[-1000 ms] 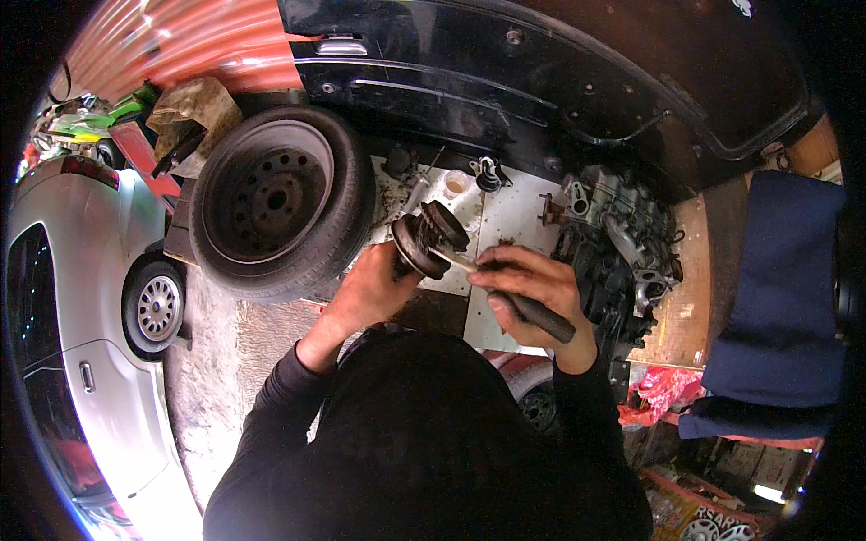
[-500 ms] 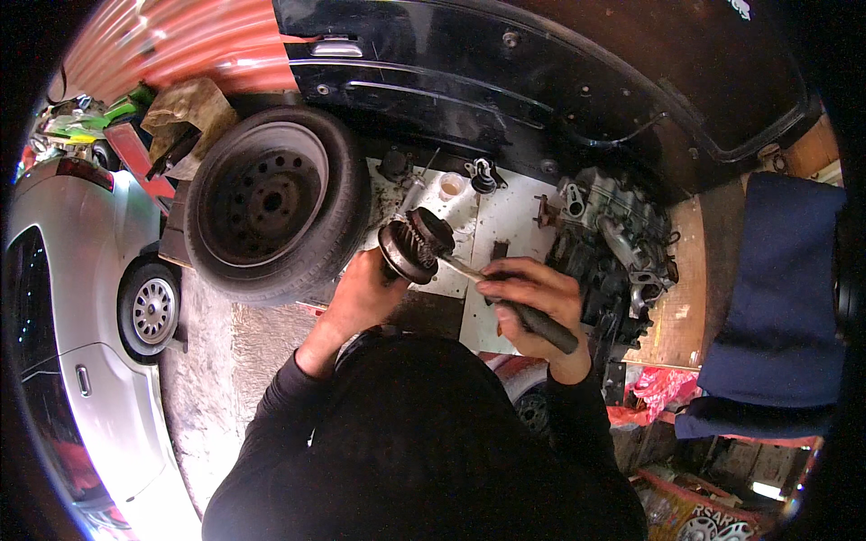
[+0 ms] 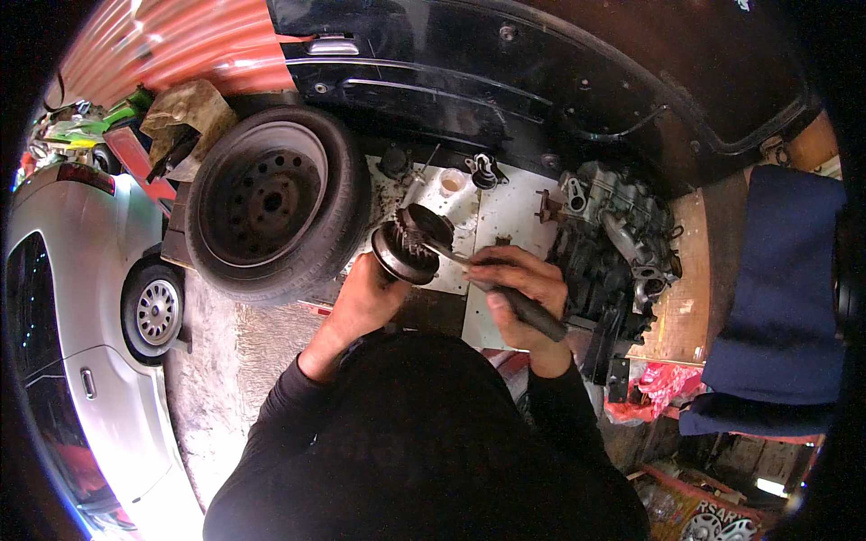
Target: The person holds a gear shaft in one hand and uses a wire brush in the other to scrub the shaft and gear teeth. They rotate the shaft to access different areas and continue brushing along its length.
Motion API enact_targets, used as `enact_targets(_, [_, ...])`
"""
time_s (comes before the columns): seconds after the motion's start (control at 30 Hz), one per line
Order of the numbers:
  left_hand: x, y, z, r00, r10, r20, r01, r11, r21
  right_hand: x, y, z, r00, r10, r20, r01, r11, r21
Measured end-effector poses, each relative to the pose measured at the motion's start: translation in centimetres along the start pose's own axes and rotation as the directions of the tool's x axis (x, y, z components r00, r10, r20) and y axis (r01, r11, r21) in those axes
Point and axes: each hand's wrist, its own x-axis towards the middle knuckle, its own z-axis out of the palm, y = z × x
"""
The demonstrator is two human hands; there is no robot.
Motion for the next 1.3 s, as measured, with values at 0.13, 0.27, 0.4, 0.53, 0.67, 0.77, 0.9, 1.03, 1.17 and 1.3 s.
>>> enact_targets(0.13, [-0.2, 0.3, 0.3, 0.999, 0.001, -0.038, -0.003, 0.998, -0.056, -1.5, 0.3, -0.3, 0.996, 0.078, -0.035, -0.074, 0.992, 0.098])
enact_targets(0.27, [0.0, 0.3, 0.3, 0.999, 0.043, -0.006, -0.042, 0.995, 0.09, -1.6, 0.0, 0.3, 0.995, 0.076, -0.063, -0.068, 0.99, 0.123])
enact_targets(0.4, [-0.1, 0.3, 0.4, 0.999, 0.033, -0.034, -0.026, 0.983, 0.181, -0.5, -0.5, 0.1, 0.999, 0.021, -0.025, -0.02, 0.999, 0.044])
enact_targets(0.53, [-0.1, -0.1, -0.2, 1.0, -0.01, -0.019, 0.016, 0.938, 0.345, -1.2, -1.2, -1.2, 0.996, 0.091, -0.015, -0.09, 0.994, 0.054])
enact_targets(0.67, [-0.1, -0.3, 0.3, 1.0, 0.011, -0.015, -0.007, 0.961, 0.276, 0.2, -2.0, -1.0, 0.995, 0.104, 0.004, -0.104, 0.994, -0.028])
enact_targets(0.77, [-0.4, -0.1, 0.2, 0.998, -0.049, 0.028, 0.039, 0.956, 0.292, -0.7, -1.3, -2.2, 0.996, 0.08, 0.047, -0.081, 0.996, 0.038])
enact_targets(0.9, [-0.8, -0.9, 0.2, 0.993, -0.081, 0.089, 0.035, 0.901, 0.431, -0.1, -1.3, -2.0, 0.995, 0.078, 0.067, -0.077, 0.997, -0.018])
enact_targets(1.03, [-1.0, -0.9, 0.0, 0.995, -0.017, 0.099, -0.026, 0.908, 0.418, -0.4, -1.9, -2.9, 0.987, 0.083, 0.136, -0.087, 0.996, 0.022])
enact_targets(1.17, [-0.8, -0.3, -0.3, 0.992, -0.086, 0.091, 0.038, 0.897, 0.44, -0.4, -1.8, -3.0, 0.992, 0.051, 0.118, -0.041, 0.996, -0.083])
enact_targets(1.3, [-0.9, -0.1, 0.2, 0.999, -0.021, 0.047, 0.002, 0.928, 0.374, -0.5, -2.7, -1.6, 0.988, 0.022, 0.154, -0.018, 0.999, -0.029])
